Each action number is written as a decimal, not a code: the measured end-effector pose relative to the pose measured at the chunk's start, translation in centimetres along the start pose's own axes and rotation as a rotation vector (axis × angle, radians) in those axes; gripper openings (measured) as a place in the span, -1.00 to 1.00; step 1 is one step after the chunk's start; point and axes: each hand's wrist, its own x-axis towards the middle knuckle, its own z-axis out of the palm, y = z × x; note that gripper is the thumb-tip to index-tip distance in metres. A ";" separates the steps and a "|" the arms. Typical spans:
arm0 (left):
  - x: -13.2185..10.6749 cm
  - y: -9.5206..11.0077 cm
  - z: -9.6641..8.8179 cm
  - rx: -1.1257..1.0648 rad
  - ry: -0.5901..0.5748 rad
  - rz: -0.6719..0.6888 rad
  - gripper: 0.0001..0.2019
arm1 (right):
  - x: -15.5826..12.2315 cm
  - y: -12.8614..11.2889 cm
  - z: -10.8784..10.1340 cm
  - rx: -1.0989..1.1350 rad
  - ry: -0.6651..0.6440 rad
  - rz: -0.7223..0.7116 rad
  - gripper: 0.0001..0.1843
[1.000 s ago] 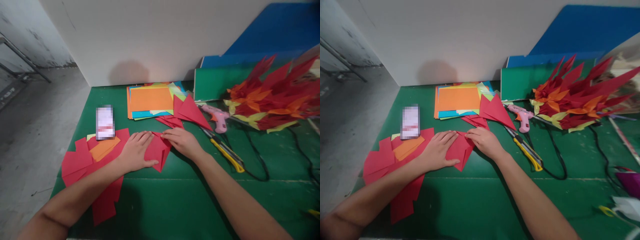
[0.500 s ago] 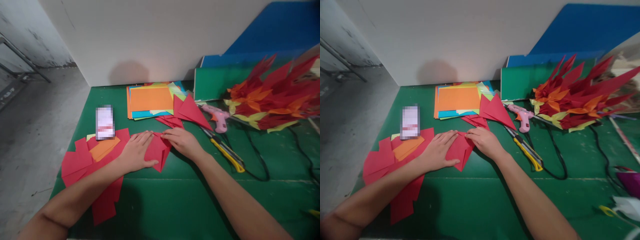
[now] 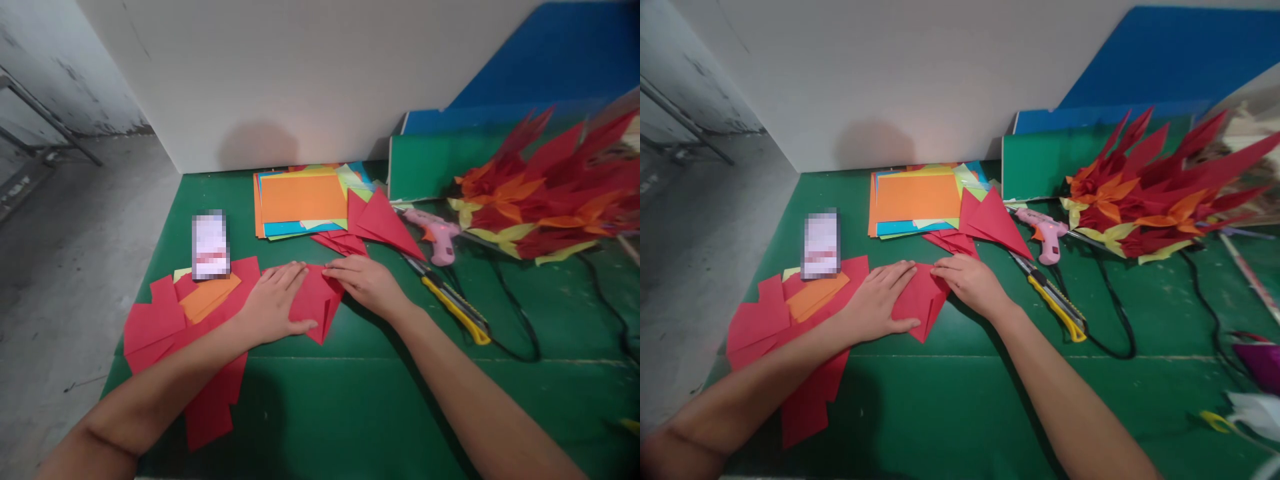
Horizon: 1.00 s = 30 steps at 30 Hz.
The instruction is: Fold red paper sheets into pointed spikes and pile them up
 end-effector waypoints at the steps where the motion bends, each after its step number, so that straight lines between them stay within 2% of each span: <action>1: 0.0 0.0 0.0 -0.002 0.005 0.000 -0.15 | 0.0 0.0 0.0 0.002 -0.001 0.001 -0.66; 17: 0.4 -0.1 -0.7 0.004 -0.010 0.015 -0.13 | 0.6 -0.7 -0.7 -0.029 -0.113 -0.052 -0.61; 23: 0.4 0.0 -0.6 0.002 -0.011 -0.026 -0.12 | 0.8 -1.0 0.1 -0.054 -0.120 -0.002 -0.65; 30: 0.3 -0.2 -0.2 0.027 0.002 -0.035 -0.12 | 1.1 -1.5 1.3 -0.200 -0.181 0.020 -0.55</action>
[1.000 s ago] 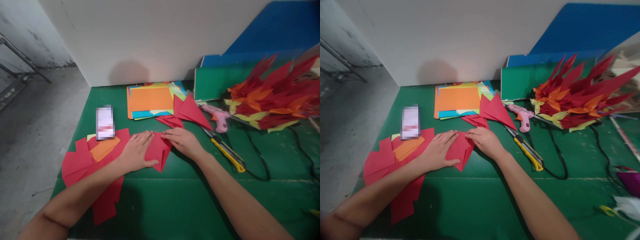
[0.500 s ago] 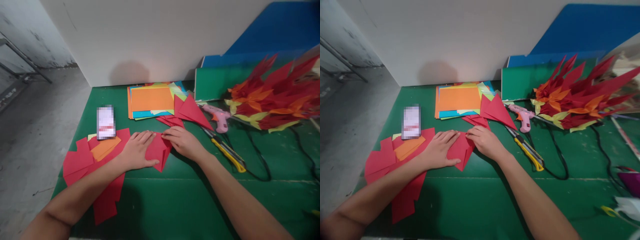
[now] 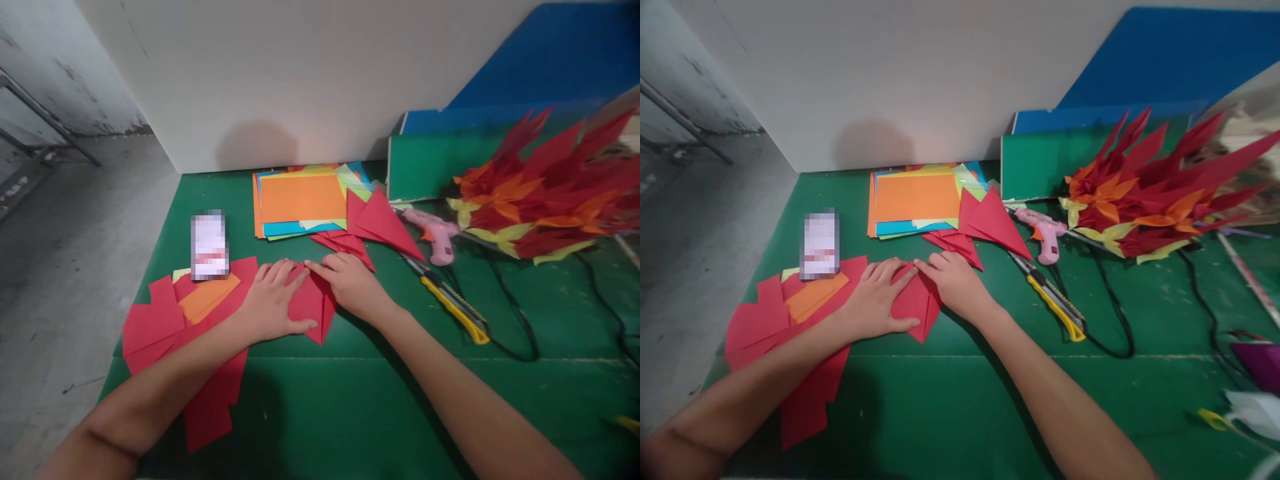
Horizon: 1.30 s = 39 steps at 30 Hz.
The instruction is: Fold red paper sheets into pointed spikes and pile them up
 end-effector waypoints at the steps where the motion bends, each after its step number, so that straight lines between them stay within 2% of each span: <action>1: 0.0 0.0 0.1 0.003 0.003 0.001 -0.13 | 0.0 0.0 0.0 -0.006 -0.014 0.004 -0.55; 6: -0.2 0.1 0.3 0.009 0.027 -0.002 -0.18 | 0.1 0.0 -0.1 -0.008 -0.051 0.003 -0.52; 11: -0.2 0.2 0.4 -0.001 0.036 -0.024 -0.13 | 0.2 0.2 -0.2 0.013 -0.066 -0.025 -0.50; 21: -0.3 0.2 0.5 0.032 0.020 -0.016 -0.14 | -0.1 0.1 -0.1 0.015 -0.077 -0.020 -0.49; 29: -0.3 0.2 0.1 0.042 0.037 -0.024 -0.13 | -0.3 0.7 -1.1 0.027 -0.035 -0.027 -0.52; 34: -0.2 0.2 -0.1 0.024 0.020 -0.032 -0.10 | -1.4 1.5 -1.7 0.042 0.028 0.038 -0.56; 39: -0.1 0.0 -0.2 0.008 0.012 -0.021 -0.09 | -1.6 1.2 -1.5 0.074 0.081 0.091 -0.61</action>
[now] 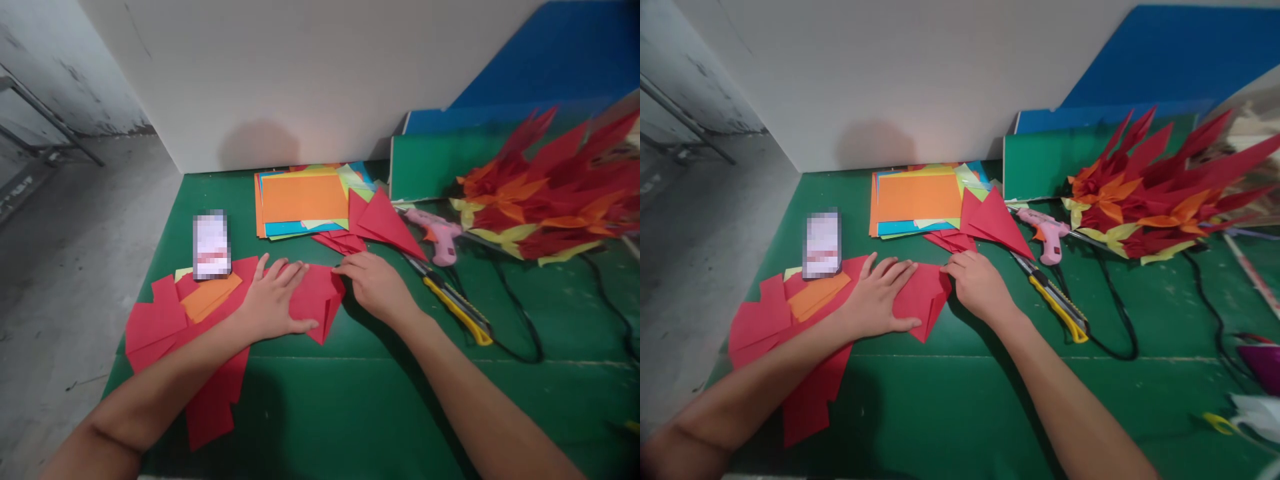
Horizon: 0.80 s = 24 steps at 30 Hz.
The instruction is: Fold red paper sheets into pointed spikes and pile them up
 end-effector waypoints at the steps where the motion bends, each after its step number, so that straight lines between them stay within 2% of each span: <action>1: 0.0 0.0 0.0 0.000 0.002 0.001 -0.09 | 0.1 -0.1 0.1 0.011 0.007 0.010 -0.61; 7: 0.0 0.1 -0.1 0.001 0.015 0.006 -0.09 | 0.4 -0.3 0.8 0.004 -0.079 0.014 -0.51; 12: 0.1 0.1 -0.2 0.005 0.013 0.002 -0.09 | 0.3 0.0 0.4 0.006 -0.045 0.027 -0.54; 16: 0.1 0.2 -0.3 0.007 0.008 -0.003 -0.09 | 0.3 -0.3 0.3 0.131 0.002 0.115 -0.61; 21: 0.0 0.2 -0.1 -0.018 -0.003 -0.018 -0.09 | 0.9 -1.1 0.6 0.274 0.049 0.243 -0.80; 24: 0.0 0.1 0.1 -0.018 -0.001 -0.018 -0.09 | 1.2 -1.4 0.8 0.298 0.031 0.279 -0.80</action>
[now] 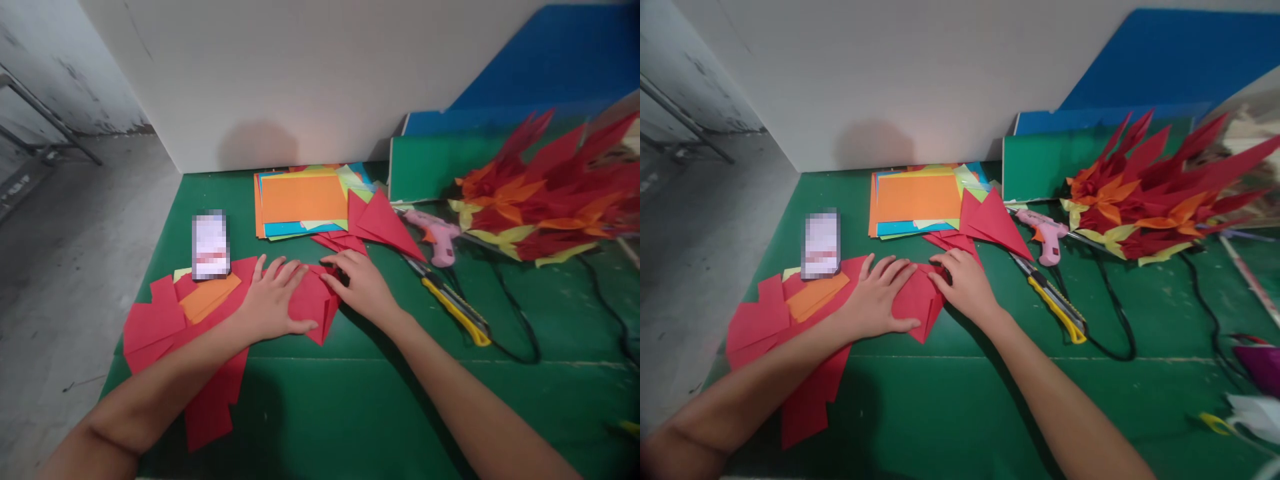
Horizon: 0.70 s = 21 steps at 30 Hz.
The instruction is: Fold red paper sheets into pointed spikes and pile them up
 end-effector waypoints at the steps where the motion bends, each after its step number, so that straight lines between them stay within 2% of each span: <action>1: 0.0 0.0 0.0 0.002 0.001 0.001 -0.09 | 0.0 0.0 0.1 0.005 -0.003 0.008 -0.81; 7: 0.0 0.0 0.0 0.020 0.012 0.014 -0.12 | -0.1 -0.5 0.2 0.075 -0.017 0.018 -0.92; 14: -0.1 0.1 0.1 0.005 0.046 0.003 -0.16 | -0.3 -0.5 0.2 0.150 -0.031 -0.113 -0.84; 21: -0.1 0.2 -0.1 0.017 0.027 0.022 -0.23 | -0.2 0.3 -0.3 0.135 -0.112 -0.222 -0.63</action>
